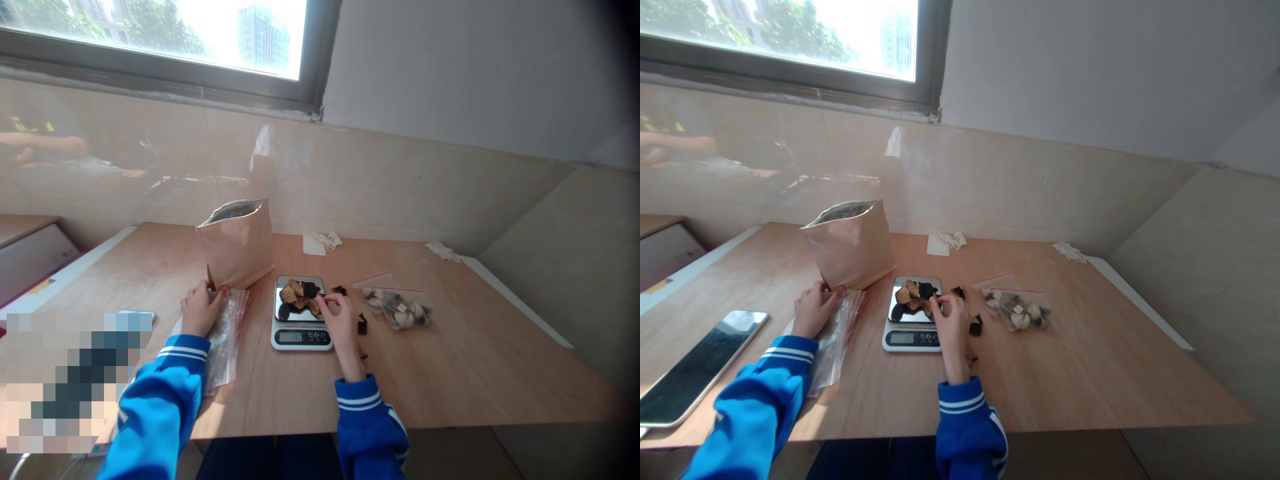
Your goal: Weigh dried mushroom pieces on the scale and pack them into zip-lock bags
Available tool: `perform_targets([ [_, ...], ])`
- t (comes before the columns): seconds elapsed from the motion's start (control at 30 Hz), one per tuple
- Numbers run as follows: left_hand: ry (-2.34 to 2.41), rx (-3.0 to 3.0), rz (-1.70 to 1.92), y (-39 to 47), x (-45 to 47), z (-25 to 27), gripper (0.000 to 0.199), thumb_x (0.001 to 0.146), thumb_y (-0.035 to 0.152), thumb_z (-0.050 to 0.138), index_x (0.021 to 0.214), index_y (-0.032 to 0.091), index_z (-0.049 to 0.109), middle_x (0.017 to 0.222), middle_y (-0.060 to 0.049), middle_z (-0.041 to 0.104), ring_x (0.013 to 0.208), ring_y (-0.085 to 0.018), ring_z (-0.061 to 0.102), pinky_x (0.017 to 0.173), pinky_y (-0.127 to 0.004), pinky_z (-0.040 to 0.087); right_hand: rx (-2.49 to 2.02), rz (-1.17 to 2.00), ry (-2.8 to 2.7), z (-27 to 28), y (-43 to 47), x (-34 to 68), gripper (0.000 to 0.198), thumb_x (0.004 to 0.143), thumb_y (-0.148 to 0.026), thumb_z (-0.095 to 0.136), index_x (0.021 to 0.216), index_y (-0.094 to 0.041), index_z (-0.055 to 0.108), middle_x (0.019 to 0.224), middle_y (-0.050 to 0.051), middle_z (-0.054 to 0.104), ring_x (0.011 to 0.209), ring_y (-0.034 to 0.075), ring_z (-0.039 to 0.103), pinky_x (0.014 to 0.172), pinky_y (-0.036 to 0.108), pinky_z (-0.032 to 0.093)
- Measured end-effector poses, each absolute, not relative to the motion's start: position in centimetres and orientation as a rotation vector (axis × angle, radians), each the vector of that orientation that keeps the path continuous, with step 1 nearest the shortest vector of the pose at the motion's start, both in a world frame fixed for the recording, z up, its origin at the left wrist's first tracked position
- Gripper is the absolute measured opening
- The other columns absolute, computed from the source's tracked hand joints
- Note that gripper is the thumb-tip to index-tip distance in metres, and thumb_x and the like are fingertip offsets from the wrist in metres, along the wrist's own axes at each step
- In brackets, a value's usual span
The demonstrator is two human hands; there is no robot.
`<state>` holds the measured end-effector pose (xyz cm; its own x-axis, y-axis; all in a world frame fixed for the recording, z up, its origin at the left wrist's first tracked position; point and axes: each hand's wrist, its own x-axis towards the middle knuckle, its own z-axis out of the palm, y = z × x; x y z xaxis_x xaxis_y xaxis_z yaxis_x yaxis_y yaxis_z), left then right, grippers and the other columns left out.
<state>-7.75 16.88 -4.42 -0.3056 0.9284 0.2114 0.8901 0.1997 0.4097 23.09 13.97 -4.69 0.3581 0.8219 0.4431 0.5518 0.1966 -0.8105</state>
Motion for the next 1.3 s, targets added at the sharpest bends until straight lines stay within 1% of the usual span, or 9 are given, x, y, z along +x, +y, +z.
perform_targets([
  [0.13, 2.366, 1.810, 0.716, 16.9, -7.8, -4.5, 0.052, 0.085, 0.060, 0.033, 0.105, 0.017, 0.054, 0.104, -0.018, 0.066, 0.110, -0.036, 0.055, 0.091, -0.048, 0.038, -1.468, 0.357, -1.340, -4.2, 13.1, 23.8, 0.050, 0.090, -0.057, 0.041, 0.077, -0.018, 0.069, 0.088, 0.011, 0.068, 0.087, 0.024, 0.062, 0.081, 0.036, 0.045],
  [0.23, 2.361, 1.807, 0.721, 16.8, -7.7, -4.4, 0.051, 0.085, 0.058, 0.034, 0.106, 0.017, 0.054, 0.105, -0.018, 0.066, 0.111, -0.036, 0.054, 0.092, -0.049, 0.038, -1.457, 0.401, -1.317, -3.7, 12.4, 25.0, 0.051, 0.094, -0.053, 0.035, 0.082, -0.018, 0.070, 0.092, 0.011, 0.069, 0.092, 0.024, 0.061, 0.082, 0.035, 0.045],
  [0.47, 2.399, 1.794, 0.709, 16.7, -7.4, -4.1, 0.049, 0.087, 0.055, 0.034, 0.108, 0.017, 0.055, 0.107, -0.018, 0.067, 0.112, -0.035, 0.055, 0.091, -0.048, 0.039, -1.514, 0.178, -1.432, -4.5, 10.3, 27.6, 0.040, 0.093, -0.047, 0.040, 0.092, -0.018, 0.069, 0.094, 0.012, 0.065, 0.095, 0.025, 0.059, 0.087, 0.041, 0.045],
  [0.57, 2.417, 1.781, 0.732, 16.6, -7.2, -3.9, 0.049, 0.087, 0.055, 0.033, 0.108, 0.017, 0.056, 0.108, -0.018, 0.067, 0.111, -0.035, 0.056, 0.091, -0.047, 0.039, -1.561, 0.028, -1.535, -6.3, 9.4, 27.8, 0.036, 0.092, -0.044, 0.042, 0.102, -0.020, 0.067, 0.110, 0.014, 0.061, 0.108, 0.028, 0.055, 0.093, 0.048, 0.043],
  [0.7, 2.468, 1.723, 0.768, 16.4, -7.2, -3.6, 0.051, 0.087, 0.056, 0.033, 0.109, 0.016, 0.057, 0.107, -0.018, 0.067, 0.110, -0.036, 0.056, 0.090, -0.046, 0.040, -1.647, -0.047, -1.667, -9.3, 8.8, 27.6, 0.037, 0.091, -0.040, 0.042, 0.114, -0.020, 0.062, 0.131, 0.017, 0.051, 0.124, 0.033, 0.045, 0.094, 0.051, 0.043],
  [0.87, 2.495, 1.658, 0.775, 16.5, -7.4, -3.6, 0.054, 0.085, 0.057, 0.036, 0.112, 0.015, 0.056, 0.107, -0.020, 0.066, 0.110, -0.037, 0.055, 0.090, -0.046, 0.040, -1.692, -0.059, -1.749, -10.5, 8.8, 27.8, 0.036, 0.093, -0.031, 0.037, 0.116, -0.018, 0.061, 0.131, 0.016, 0.053, 0.127, 0.032, 0.042, 0.096, 0.051, 0.042],
  [1.03, 2.471, 1.674, 0.758, 16.5, -7.5, -3.5, 0.051, 0.086, 0.049, 0.039, 0.116, 0.011, 0.054, 0.113, -0.021, 0.063, 0.116, -0.038, 0.051, 0.095, -0.049, 0.036, -1.698, -0.077, -1.754, -9.9, 8.4, 28.0, 0.034, 0.091, -0.026, 0.037, 0.115, -0.018, 0.061, 0.132, 0.016, 0.052, 0.127, 0.033, 0.043, 0.096, 0.052, 0.042],
  [1.2, 2.461, 1.804, 1.232, 15.3, -7.0, -2.6, 0.054, 0.087, 0.040, 0.043, 0.132, 0.010, 0.040, 0.135, -0.019, 0.050, 0.123, -0.035, 0.045, 0.103, -0.051, 0.027, -1.704, -0.086, -1.723, -9.6, 8.2, 28.0, 0.036, 0.090, -0.022, 0.036, 0.116, -0.016, 0.059, 0.133, 0.016, 0.052, 0.123, 0.031, 0.047, 0.095, 0.050, 0.043],
  [1.3, 2.456, 1.919, 1.640, 14.3, -6.6, -1.6, 0.044, 0.087, 0.032, 0.042, 0.125, 0.009, 0.044, 0.127, -0.018, 0.053, 0.120, -0.029, 0.048, 0.103, -0.047, 0.031, -1.707, -0.084, -1.700, -9.4, 8.2, 28.0, 0.036, 0.090, -0.023, 0.036, 0.118, -0.016, 0.058, 0.130, 0.016, 0.054, 0.121, 0.030, 0.049, 0.095, 0.049, 0.043],
])
